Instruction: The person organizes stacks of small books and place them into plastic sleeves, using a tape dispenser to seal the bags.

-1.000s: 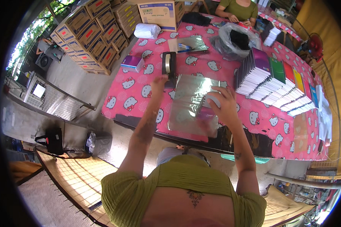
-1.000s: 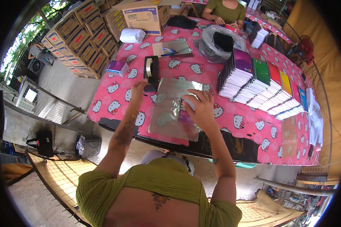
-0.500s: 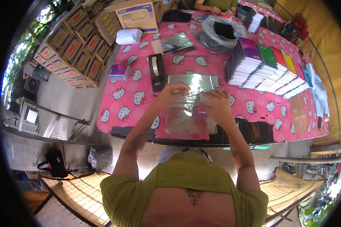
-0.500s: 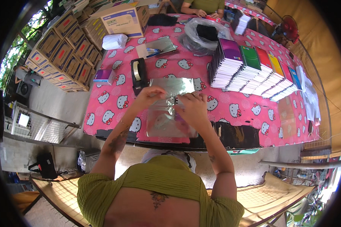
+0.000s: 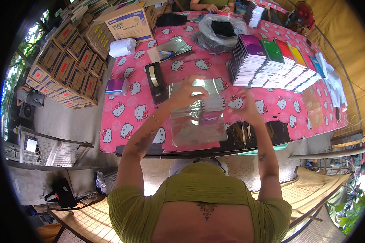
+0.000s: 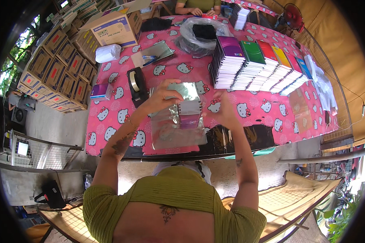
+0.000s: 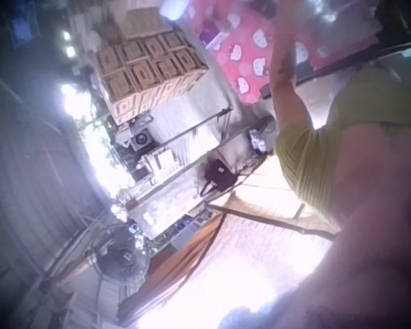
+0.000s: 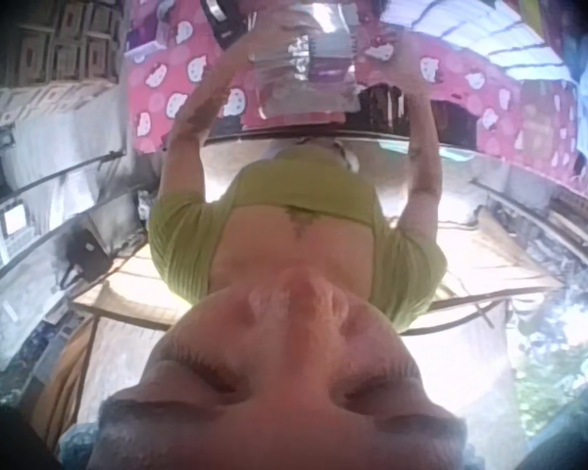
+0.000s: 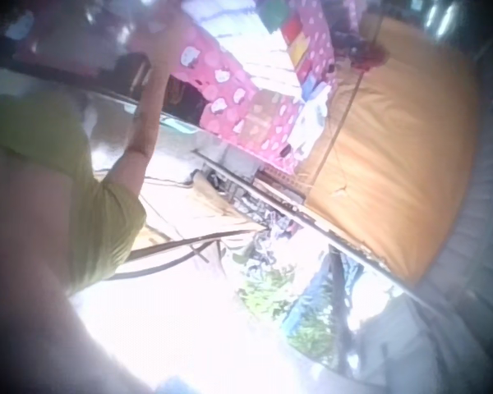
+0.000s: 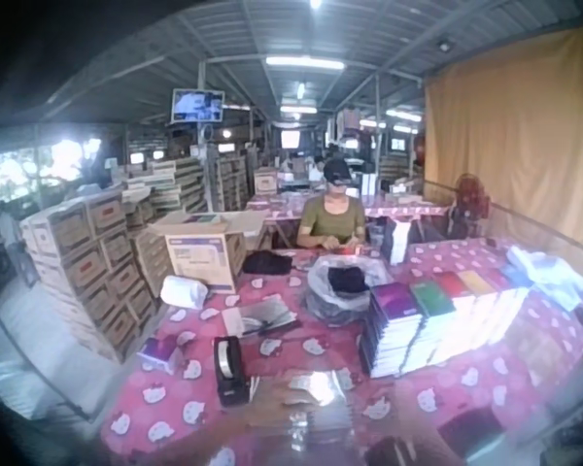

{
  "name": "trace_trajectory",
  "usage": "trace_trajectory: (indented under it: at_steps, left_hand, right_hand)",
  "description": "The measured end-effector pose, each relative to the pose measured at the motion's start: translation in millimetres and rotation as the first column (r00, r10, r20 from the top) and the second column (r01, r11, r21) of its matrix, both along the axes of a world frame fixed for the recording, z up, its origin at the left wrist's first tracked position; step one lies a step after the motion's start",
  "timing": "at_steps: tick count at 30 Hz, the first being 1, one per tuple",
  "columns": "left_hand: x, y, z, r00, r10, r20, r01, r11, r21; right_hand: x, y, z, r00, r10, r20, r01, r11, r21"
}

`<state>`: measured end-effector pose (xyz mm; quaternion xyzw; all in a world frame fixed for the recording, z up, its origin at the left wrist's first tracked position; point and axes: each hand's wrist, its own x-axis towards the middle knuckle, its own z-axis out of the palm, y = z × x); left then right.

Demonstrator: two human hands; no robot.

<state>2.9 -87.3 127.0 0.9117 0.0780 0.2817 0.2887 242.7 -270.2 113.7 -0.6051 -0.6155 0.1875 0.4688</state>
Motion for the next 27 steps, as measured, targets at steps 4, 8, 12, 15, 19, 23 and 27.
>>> trace_trajectory:
  at_steps: [4, 8, 12, 15, 19, 23, 27]
  left_hand:
    - [23, -20, -6, 0.999, 0.049, 0.003, -0.049, 0.992, 0.112]
    - [34, -21, -23, 0.999, 0.036, 0.011, -0.038, 0.968, 0.247]
    - [47, -39, -39, 0.962, 0.273, 0.022, -0.272, 0.961, -0.041]
    - [56, -42, -43, 0.946, 0.322, 0.044, -0.264, 0.842, -0.471]
    - [18, -21, -54, 0.979, 0.042, -0.199, -0.184, 0.606, -0.774]
    - [10, -14, -67, 0.965, -0.024, -0.263, -0.193, 0.616, -0.764]
    - [8, -45, -31, 0.969, 0.144, -0.202, -0.192, 0.951, -0.241]
  right_hand:
    - [-23, -1, -24, 0.842, 0.226, 0.489, -0.248, 0.968, -0.02]
    - [-25, 1, -35, 0.89, 0.228, 0.395, -0.238, 0.971, -0.024]
    - [-24, 0, -38, 0.896, 0.243, 0.371, -0.263, 0.965, 0.004]
    - [-21, 17, -52, 0.981, 0.142, -0.128, -0.129, 0.986, 0.104]
    - [-9, 59, -58, 0.732, 0.037, -0.68, -0.266, 0.935, -0.235]
    - [-11, 75, -42, 0.854, 0.324, -0.408, -0.422, 0.889, -0.176]
    - [-11, 33, -15, 0.943, 0.332, -0.011, -0.331, 0.943, 0.029]
